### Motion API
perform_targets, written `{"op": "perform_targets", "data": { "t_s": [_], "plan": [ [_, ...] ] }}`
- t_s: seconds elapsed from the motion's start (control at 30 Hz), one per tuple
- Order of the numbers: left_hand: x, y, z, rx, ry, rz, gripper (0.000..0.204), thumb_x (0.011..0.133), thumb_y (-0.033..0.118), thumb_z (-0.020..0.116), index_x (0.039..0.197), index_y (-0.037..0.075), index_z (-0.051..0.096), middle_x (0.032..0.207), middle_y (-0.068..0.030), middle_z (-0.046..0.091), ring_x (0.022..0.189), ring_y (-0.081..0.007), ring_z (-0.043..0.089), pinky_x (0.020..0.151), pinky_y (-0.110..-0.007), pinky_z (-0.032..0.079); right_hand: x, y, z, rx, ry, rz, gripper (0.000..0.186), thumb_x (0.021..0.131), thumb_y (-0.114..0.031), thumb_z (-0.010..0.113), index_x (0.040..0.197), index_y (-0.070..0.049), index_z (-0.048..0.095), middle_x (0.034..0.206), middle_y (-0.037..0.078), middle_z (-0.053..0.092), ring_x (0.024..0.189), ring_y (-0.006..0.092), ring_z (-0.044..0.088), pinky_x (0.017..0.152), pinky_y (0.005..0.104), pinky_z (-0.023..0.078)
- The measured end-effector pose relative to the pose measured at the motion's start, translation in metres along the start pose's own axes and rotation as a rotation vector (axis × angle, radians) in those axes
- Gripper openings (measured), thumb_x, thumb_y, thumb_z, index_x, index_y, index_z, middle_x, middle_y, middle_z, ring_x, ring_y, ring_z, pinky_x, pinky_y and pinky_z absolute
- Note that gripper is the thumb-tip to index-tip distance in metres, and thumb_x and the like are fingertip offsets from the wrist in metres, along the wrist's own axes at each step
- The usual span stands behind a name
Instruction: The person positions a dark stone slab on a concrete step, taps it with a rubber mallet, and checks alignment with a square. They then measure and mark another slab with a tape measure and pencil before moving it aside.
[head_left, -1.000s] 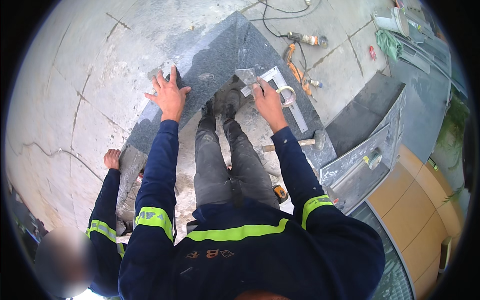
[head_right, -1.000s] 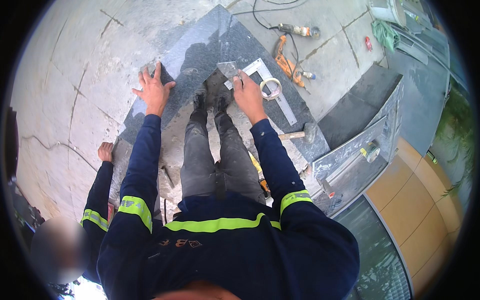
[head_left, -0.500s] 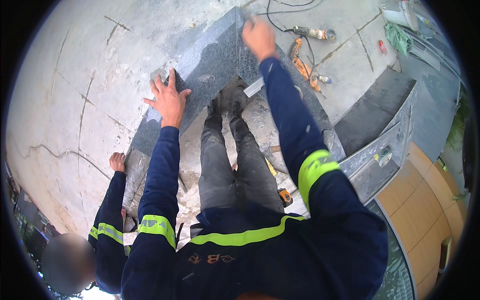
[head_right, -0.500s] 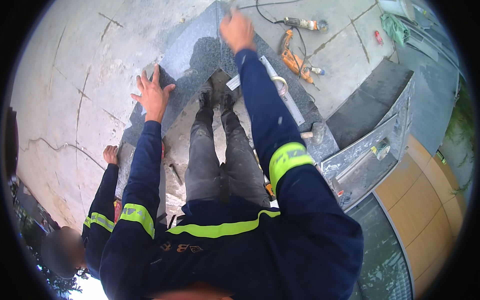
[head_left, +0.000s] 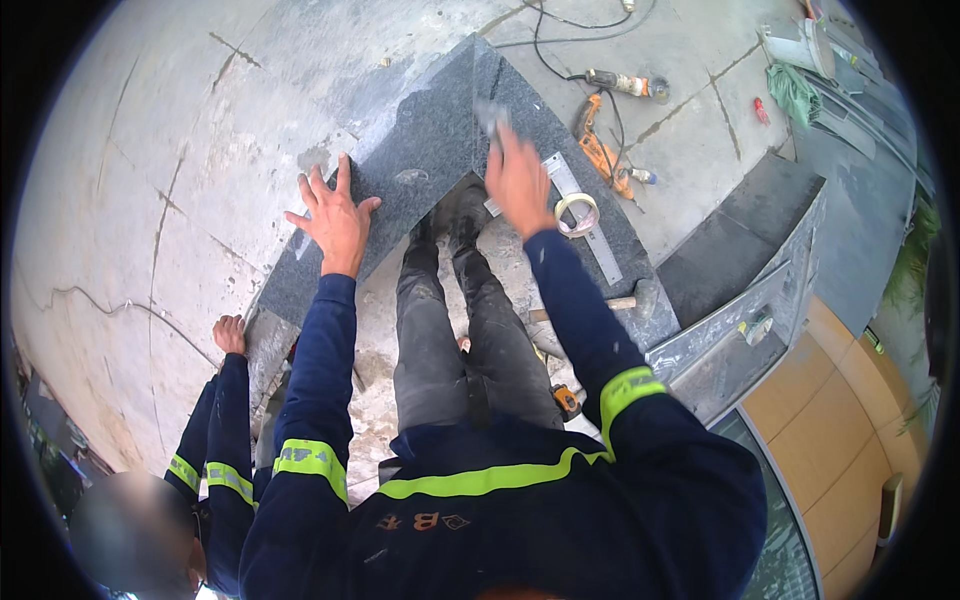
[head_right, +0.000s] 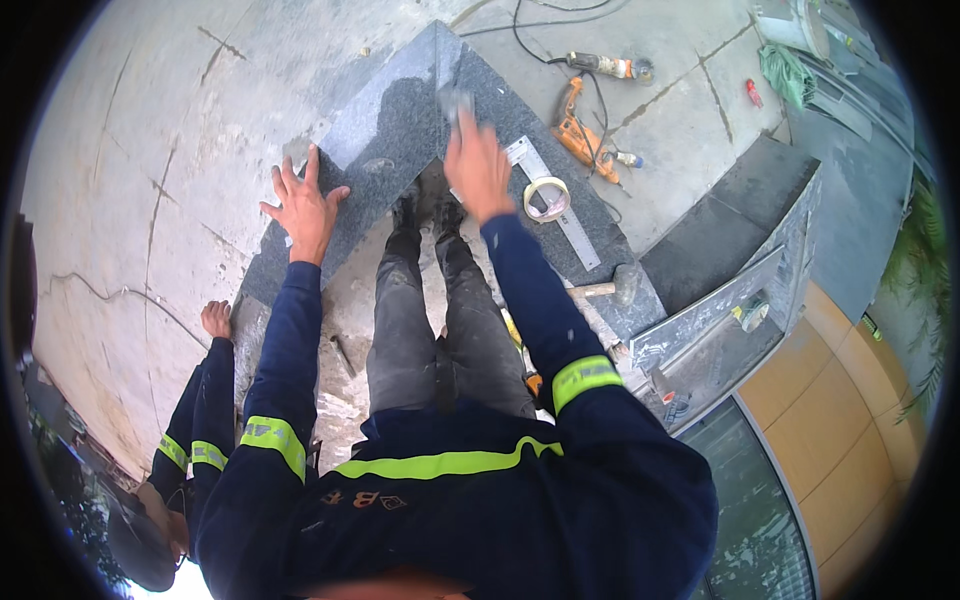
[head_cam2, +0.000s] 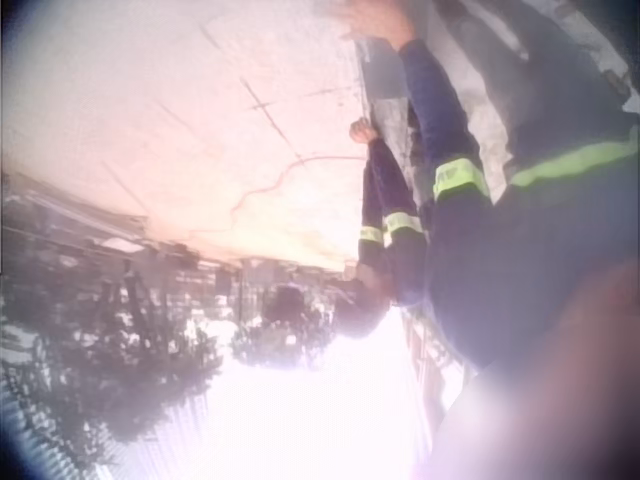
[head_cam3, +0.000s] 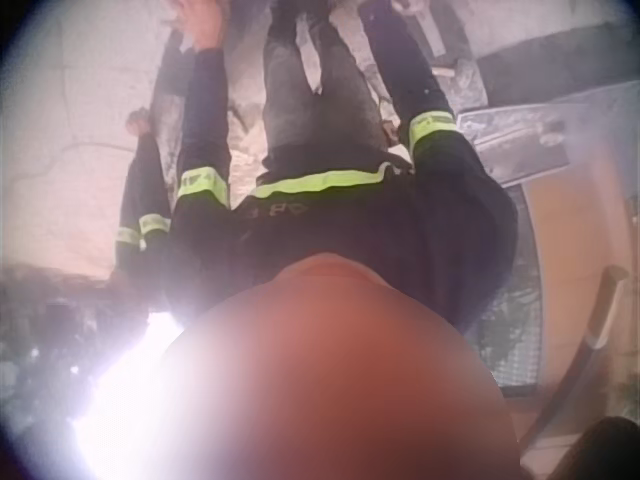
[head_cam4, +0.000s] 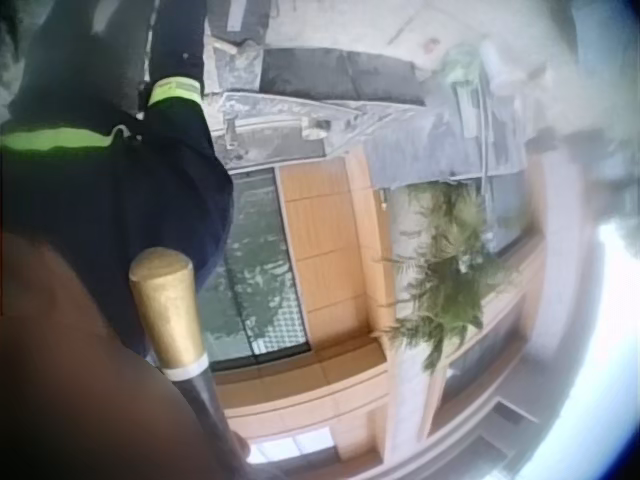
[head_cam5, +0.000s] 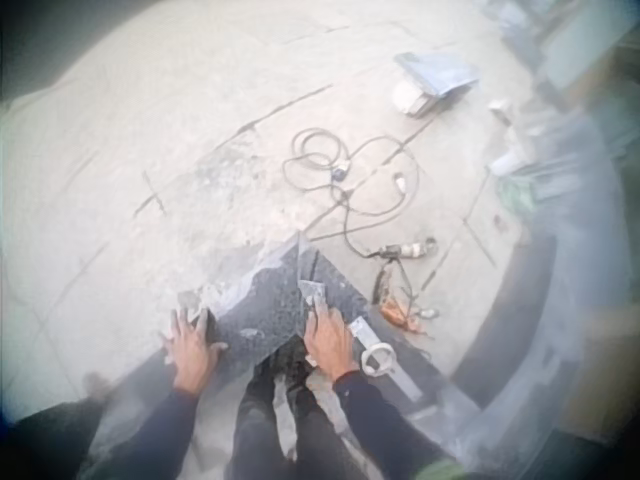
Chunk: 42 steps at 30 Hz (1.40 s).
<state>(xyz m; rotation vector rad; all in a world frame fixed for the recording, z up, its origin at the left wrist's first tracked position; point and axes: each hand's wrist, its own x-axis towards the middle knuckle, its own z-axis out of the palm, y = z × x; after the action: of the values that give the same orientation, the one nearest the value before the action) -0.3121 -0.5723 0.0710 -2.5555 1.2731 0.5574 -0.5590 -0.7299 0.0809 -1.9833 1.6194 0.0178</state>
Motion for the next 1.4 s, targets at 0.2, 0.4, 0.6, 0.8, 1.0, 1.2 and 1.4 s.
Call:
{"op": "perform_targets", "data": {
  "t_s": [0.2, 0.4, 0.6, 0.8, 1.0, 1.2, 1.4],
  "plan": [
    [-0.006, 0.004, 0.004, 0.046, -0.017, -0.006, 0.105, 0.082, 0.054, 0.093, 0.172, 0.041, 0.04, 0.175, -0.0154, 0.038, 0.164, -0.0431, 0.032, 0.114, -0.09, 0.03, 0.199, -0.022, -0.052, 0.071, 0.567, -0.292, 0.048, 0.098, -0.032, 0.073, 0.136, -0.004, 0.07, 0.093, 0.022, 0.078, 0.089, 0.0402, 0.076, 0.079, 0.0516, 0.057],
    [-0.01, -0.015, -0.011, 0.024, -0.027, -0.018, 0.104, 0.081, 0.053, 0.093, 0.171, 0.04, 0.042, 0.175, -0.0155, 0.037, 0.164, -0.0434, 0.032, 0.113, -0.091, 0.029, 0.112, -0.025, -0.068, 0.014, 0.039, -0.072, 0.045, 0.1, -0.035, 0.073, 0.134, -0.005, 0.073, 0.111, 0.029, 0.079, 0.109, 0.0486, 0.076, 0.098, 0.0533, 0.058],
    [-0.011, -0.018, -0.009, -0.013, 0.015, -0.013, 0.105, 0.08, 0.049, 0.095, 0.17, 0.039, 0.044, 0.174, -0.0162, 0.039, 0.162, -0.0454, 0.033, 0.112, -0.091, 0.028, 0.098, -0.042, -0.038, 0.028, 0.096, -0.103, 0.04, 0.102, -0.028, 0.069, 0.129, 0.0, 0.073, 0.105, 0.031, 0.079, 0.103, 0.05, 0.076, 0.093, 0.0572, 0.059],
    [-0.015, -0.013, 0.002, -0.028, 0.011, -0.009, 0.104, 0.08, 0.048, 0.095, 0.17, 0.038, 0.044, 0.173, -0.0169, 0.039, 0.162, -0.0467, 0.033, 0.112, -0.092, 0.027, 0.097, -0.042, -0.027, 0.003, 0.126, -0.094, 0.034, 0.1, -0.026, 0.069, 0.12, 0.001, 0.074, 0.102, 0.032, 0.078, 0.1, 0.052, 0.076, 0.092, 0.0588, 0.059],
    [-0.017, -0.02, -0.001, -0.026, 0.023, -0.007, 0.105, 0.08, 0.049, 0.095, 0.17, 0.038, 0.044, 0.174, -0.0168, 0.039, 0.162, -0.0468, 0.033, 0.112, -0.092, 0.027, 0.09, -0.058, -0.037, -0.044, 0.081, -0.174, 0.031, 0.096, -0.025, 0.071, 0.112, 0.001, 0.076, 0.1, 0.031, 0.078, 0.099, 0.0511, 0.076, 0.09, 0.06, 0.06],
    [-0.023, -0.027, -0.004, -0.032, -0.004, -0.019, 0.105, 0.08, 0.049, 0.095, 0.17, 0.038, 0.044, 0.174, -0.0169, 0.039, 0.163, -0.0465, 0.032, 0.113, -0.092, 0.026, 0.082, -0.063, -0.041, -0.032, 0.116, -0.137, 0.031, 0.096, -0.024, 0.071, 0.113, 0.001, 0.077, 0.1, 0.031, 0.078, 0.098, 0.0513, 0.076, 0.089, 0.0595, 0.06],
    [-0.027, -0.029, -0.002, -0.055, 0.0, -0.021, 0.104, 0.079, 0.048, 0.096, 0.169, 0.038, 0.045, 0.174, -0.0171, 0.039, 0.162, -0.0472, 0.033, 0.113, -0.093, 0.025, 0.093, -0.063, -0.026, -0.055, 0.139, -0.16, 0.031, 0.097, -0.025, 0.071, 0.113, 0.001, 0.077, 0.1, 0.031, 0.078, 0.096, 0.0517, 0.076, 0.089, 0.0591, 0.06]
  ]
}}
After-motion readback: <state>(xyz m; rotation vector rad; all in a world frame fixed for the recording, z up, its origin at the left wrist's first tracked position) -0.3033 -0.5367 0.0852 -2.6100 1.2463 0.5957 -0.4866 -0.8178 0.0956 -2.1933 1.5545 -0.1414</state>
